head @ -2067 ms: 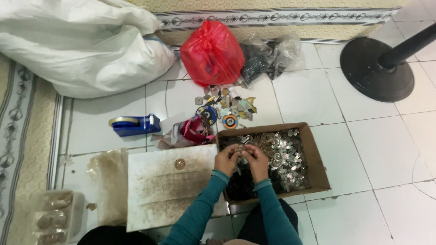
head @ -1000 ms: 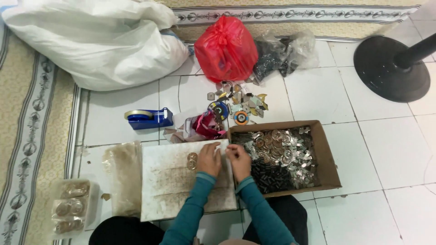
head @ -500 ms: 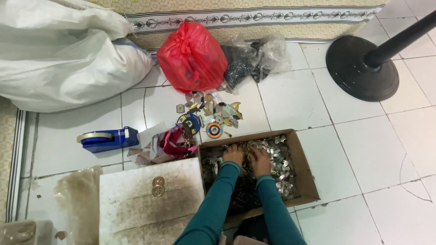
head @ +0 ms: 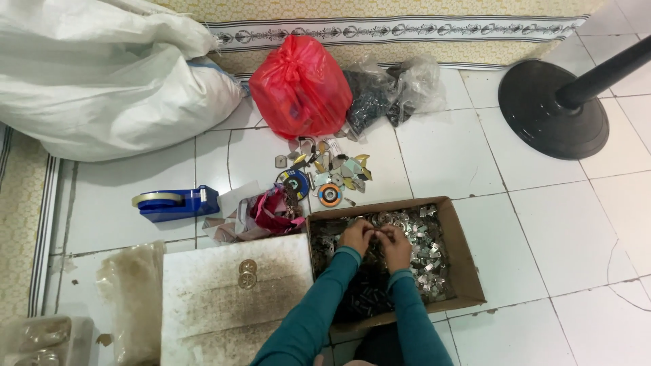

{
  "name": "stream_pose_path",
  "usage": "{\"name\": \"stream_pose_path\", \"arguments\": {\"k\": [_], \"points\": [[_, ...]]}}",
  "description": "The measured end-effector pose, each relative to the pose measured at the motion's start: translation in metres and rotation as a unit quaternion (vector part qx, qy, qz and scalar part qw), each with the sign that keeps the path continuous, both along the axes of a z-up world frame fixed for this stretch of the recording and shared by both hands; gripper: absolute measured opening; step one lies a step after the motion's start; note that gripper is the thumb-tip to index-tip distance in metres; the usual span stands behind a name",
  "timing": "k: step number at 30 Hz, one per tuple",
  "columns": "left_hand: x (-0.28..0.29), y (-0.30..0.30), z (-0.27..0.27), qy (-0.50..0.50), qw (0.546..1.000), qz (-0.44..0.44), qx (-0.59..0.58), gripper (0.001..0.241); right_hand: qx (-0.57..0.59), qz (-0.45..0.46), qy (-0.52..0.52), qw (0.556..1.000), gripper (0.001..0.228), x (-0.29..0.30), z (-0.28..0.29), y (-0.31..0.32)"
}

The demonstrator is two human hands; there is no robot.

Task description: Sorting and organizing small metal pins or badges from a cardboard box onto a white board and into plastic bags.

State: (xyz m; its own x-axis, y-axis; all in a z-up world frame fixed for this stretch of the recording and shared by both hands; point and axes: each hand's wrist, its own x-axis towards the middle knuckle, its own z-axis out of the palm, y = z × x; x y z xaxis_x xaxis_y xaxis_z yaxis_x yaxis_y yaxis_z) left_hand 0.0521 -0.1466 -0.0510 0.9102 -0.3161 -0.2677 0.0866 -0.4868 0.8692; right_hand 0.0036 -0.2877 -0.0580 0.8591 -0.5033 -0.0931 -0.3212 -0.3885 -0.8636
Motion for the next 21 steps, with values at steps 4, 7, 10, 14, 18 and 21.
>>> {"name": "stream_pose_path", "arguments": {"k": [4,7,10,14,18,21], "points": [[0.002,0.012,-0.019,0.041,0.995,0.044,-0.085,0.02,0.035,0.007,-0.021,0.999,0.025,-0.012,0.04,0.015],[-0.006,0.034,0.001,0.085,0.978,0.099,-0.164,0.026,0.076,-0.012,-0.029,0.997,0.023,-0.019,0.061,0.031],[-0.024,0.06,0.04,0.155,0.949,0.132,-0.243,0.032,0.142,-0.019,-0.047,0.988,0.022,-0.025,0.089,0.058],[-0.04,0.07,0.043,0.163,0.934,0.166,-0.27,0.027,0.164,-0.023,-0.061,0.984,0.027,-0.035,0.081,0.069],[-0.05,0.062,0.057,0.161,0.94,0.166,-0.25,0.026,0.154,-0.016,-0.084,0.984,0.023,-0.053,0.112,0.073],[-0.06,0.064,0.079,0.165,0.933,0.178,-0.265,0.024,0.147,-0.01,-0.1,0.984,0.021,-0.067,0.134,0.085]]}}
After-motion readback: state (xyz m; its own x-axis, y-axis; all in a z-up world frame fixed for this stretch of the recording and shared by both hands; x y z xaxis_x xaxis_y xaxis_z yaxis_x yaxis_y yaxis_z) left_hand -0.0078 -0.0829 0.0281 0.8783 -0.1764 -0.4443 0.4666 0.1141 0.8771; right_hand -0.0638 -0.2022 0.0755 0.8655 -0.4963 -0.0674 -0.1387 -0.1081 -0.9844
